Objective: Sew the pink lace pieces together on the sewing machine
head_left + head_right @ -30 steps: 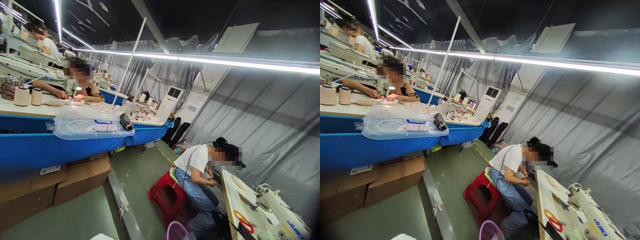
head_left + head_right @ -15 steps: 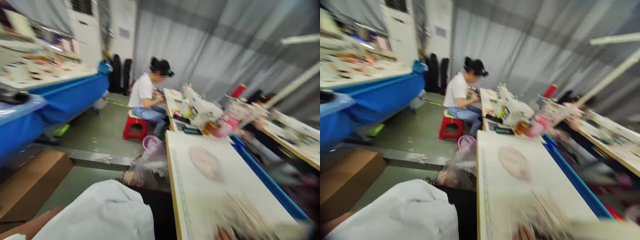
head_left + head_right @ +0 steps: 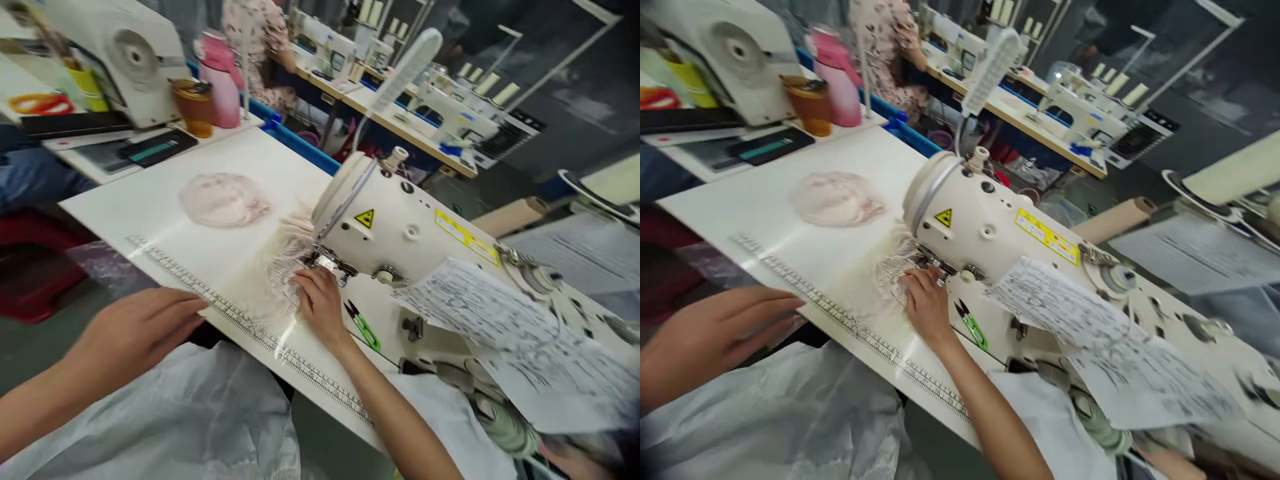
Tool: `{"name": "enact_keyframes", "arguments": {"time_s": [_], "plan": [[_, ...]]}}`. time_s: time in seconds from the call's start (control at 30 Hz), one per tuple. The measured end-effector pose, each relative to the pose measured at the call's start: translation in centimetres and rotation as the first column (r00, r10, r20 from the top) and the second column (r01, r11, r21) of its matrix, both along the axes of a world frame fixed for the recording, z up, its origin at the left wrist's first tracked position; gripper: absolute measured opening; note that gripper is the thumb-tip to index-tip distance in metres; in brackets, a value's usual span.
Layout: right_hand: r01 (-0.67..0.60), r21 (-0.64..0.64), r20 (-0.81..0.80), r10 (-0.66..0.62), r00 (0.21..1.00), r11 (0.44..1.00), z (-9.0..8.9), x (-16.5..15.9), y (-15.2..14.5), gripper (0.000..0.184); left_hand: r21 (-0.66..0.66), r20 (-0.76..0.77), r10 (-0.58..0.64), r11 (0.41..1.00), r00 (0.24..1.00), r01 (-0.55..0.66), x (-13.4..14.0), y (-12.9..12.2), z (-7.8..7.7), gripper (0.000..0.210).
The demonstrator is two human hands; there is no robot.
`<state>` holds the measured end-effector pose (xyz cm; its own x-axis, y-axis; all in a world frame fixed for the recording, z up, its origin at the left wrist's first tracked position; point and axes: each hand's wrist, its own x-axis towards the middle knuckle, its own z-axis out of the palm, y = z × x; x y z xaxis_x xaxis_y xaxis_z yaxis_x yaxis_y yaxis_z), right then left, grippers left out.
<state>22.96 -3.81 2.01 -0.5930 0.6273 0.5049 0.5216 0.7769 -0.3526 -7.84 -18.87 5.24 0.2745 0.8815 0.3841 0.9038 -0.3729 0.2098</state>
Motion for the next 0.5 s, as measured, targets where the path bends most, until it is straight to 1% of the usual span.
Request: {"name": "enact_keyframes", "arguments": {"time_s": [0.03, 0.07, 0.1, 0.13, 0.17, 0.23, 0.33, 0.4, 0.5], "plan": [[0.009, -0.002, -0.009, -0.009, 1.0, 1.0, -0.1, 0.2, -0.1, 0.037, 0.073, -0.016, -0.128, 0.989, 0.992, 0.129, 1.4, 2.6, 0.0, 0.027], [0.025, -0.004, -0.02, -0.026, 0.999, 1.0, -0.1, 0.3, -0.2, 0.036, 0.093, -0.049, -0.253, 0.962, 0.966, 0.257, 2.8, 5.0, -0.1, 0.03], [0.051, -0.006, -0.03, -0.051, 0.998, 0.999, -0.2, 0.5, -0.4, 0.035, 0.077, -0.105, -0.372, 0.921, 0.922, 0.381, 4.1, 7.3, -0.3, 0.033], [0.088, -0.008, -0.039, -0.088, 0.995, 0.996, -0.3, 0.7, -0.6, 0.035, 0.074, -0.143, -0.451, 0.883, 0.881, 0.464, 5.3, 9.3, -0.5, 0.037], [0.131, -0.009, -0.045, -0.131, 0.99, 0.991, -0.4, 0.8, -0.7, 0.036, 0.07, -0.165, -0.495, 0.857, 0.853, 0.511, 6.2, 11.2, -0.9, 0.041], [0.223, -0.011, -0.045, -0.223, 0.974, 0.975, -0.7, 1.1, -0.9, 0.038, 0.023, -0.19, -0.548, 0.827, 0.815, 0.561, 7.3, 14.3, -1.8, 0.046], [0.305, -0.023, -0.03, -0.306, 0.952, 0.952, -0.9, 1.0, -0.6, 0.041, -0.021, -0.18, -0.592, 0.801, 0.786, 0.598, 7.7, 17.8, -3.0, 0.051], [0.322, -0.041, 0.017, -0.322, 0.947, 0.946, -0.6, 0.5, -0.4, 0.041, -0.032, -0.162, -0.604, 0.793, 0.78, 0.608, 7.6, 19.3, -3.3, 0.059], [0.308, -0.047, 0.157, -0.298, 0.942, 0.95, 0.9, -0.6, -0.8, 0.041, -0.041, -0.137, -0.608, 0.792, 0.782, 0.609, 7.2, 20.2, -3.8, 0.064]]}}
